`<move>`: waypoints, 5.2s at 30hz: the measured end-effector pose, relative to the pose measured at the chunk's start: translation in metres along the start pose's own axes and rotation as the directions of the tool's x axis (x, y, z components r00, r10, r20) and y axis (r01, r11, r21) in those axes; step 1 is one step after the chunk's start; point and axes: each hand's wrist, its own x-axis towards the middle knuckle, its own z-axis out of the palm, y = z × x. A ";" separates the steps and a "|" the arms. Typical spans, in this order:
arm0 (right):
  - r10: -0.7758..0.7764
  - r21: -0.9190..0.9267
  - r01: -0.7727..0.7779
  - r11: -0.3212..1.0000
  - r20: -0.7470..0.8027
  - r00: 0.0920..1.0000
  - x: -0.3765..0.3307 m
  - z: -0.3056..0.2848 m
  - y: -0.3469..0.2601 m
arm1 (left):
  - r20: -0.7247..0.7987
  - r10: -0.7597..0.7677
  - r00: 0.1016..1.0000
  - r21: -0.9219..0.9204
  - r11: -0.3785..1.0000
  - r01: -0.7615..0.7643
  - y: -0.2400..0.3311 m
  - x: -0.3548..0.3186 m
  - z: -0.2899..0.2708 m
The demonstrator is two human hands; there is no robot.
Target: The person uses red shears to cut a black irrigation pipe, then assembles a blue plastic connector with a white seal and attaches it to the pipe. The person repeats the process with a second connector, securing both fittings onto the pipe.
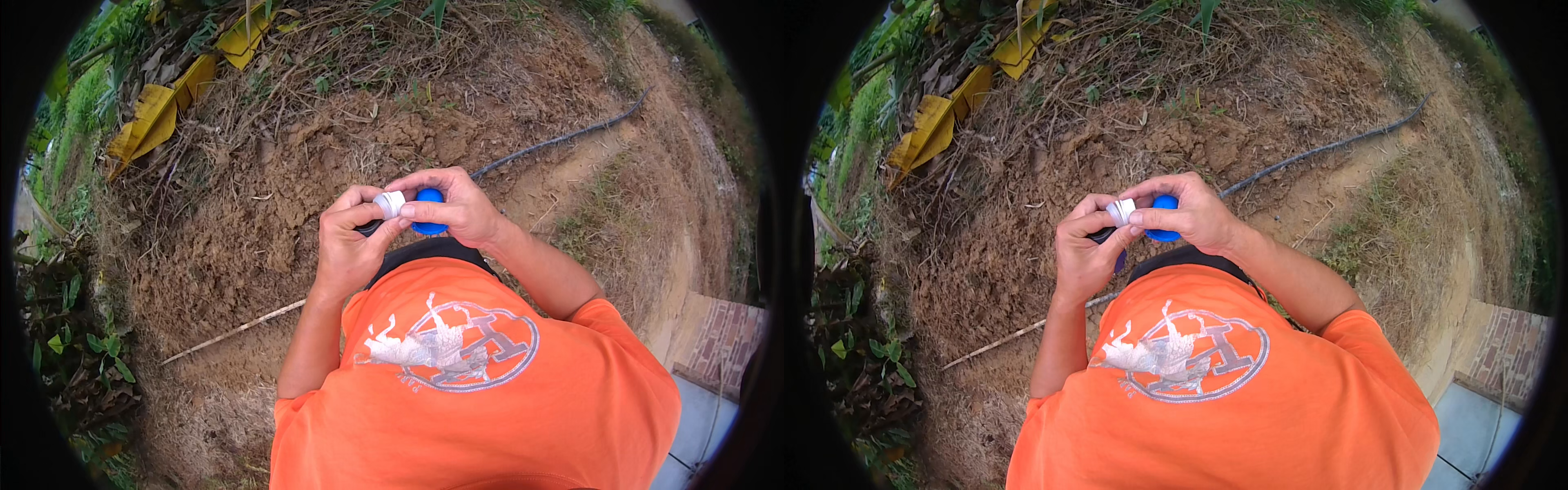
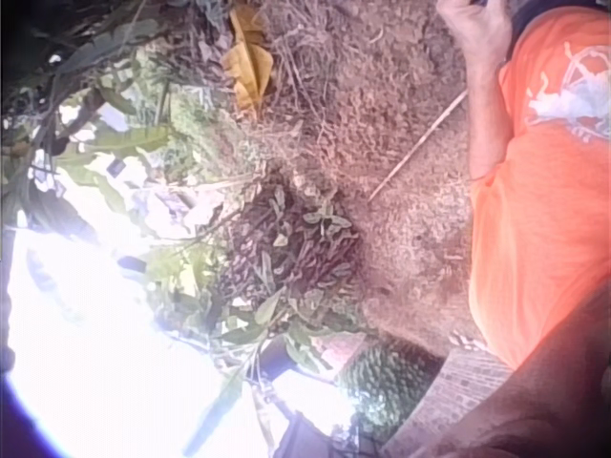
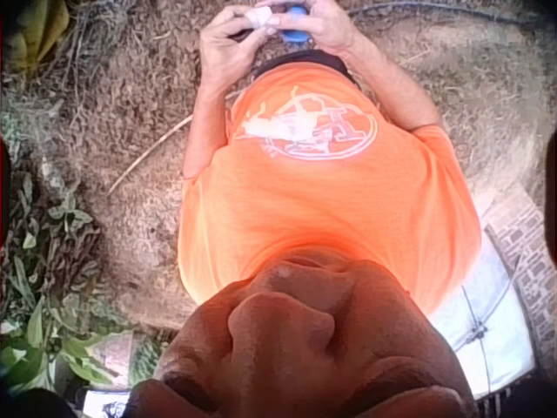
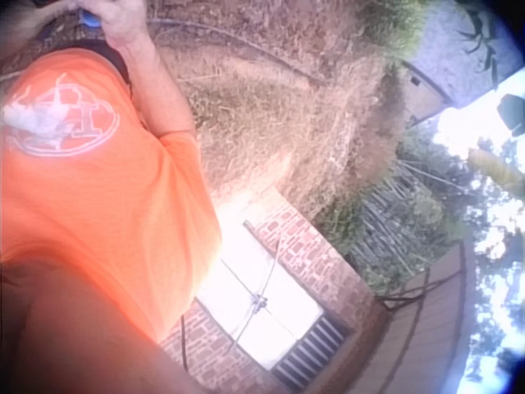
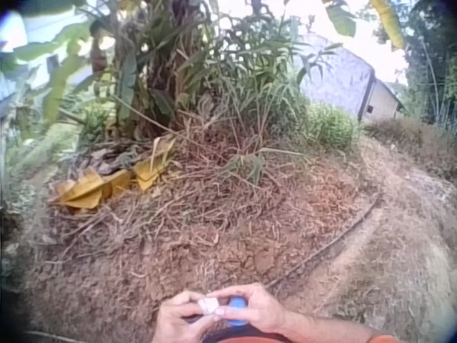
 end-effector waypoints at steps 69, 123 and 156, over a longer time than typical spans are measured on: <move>-0.063 -0.264 0.078 0.961 0.064 0.996 -0.009 -0.014 0.012 | 0.205 -0.004 0.979 -0.046 0.999 0.014 -0.005 -0.002 -0.013; -0.189 -0.404 0.143 0.903 -0.077 0.979 -0.012 -0.005 0.011 | -0.012 -0.023 1.000 0.159 0.987 0.024 -0.005 0.010 0.011; -0.132 -0.247 0.093 0.965 -0.146 0.981 -0.006 -0.021 0.024 | 0.040 -0.128 0.991 0.019 0.992 0.128 -0.005 0.010 0.014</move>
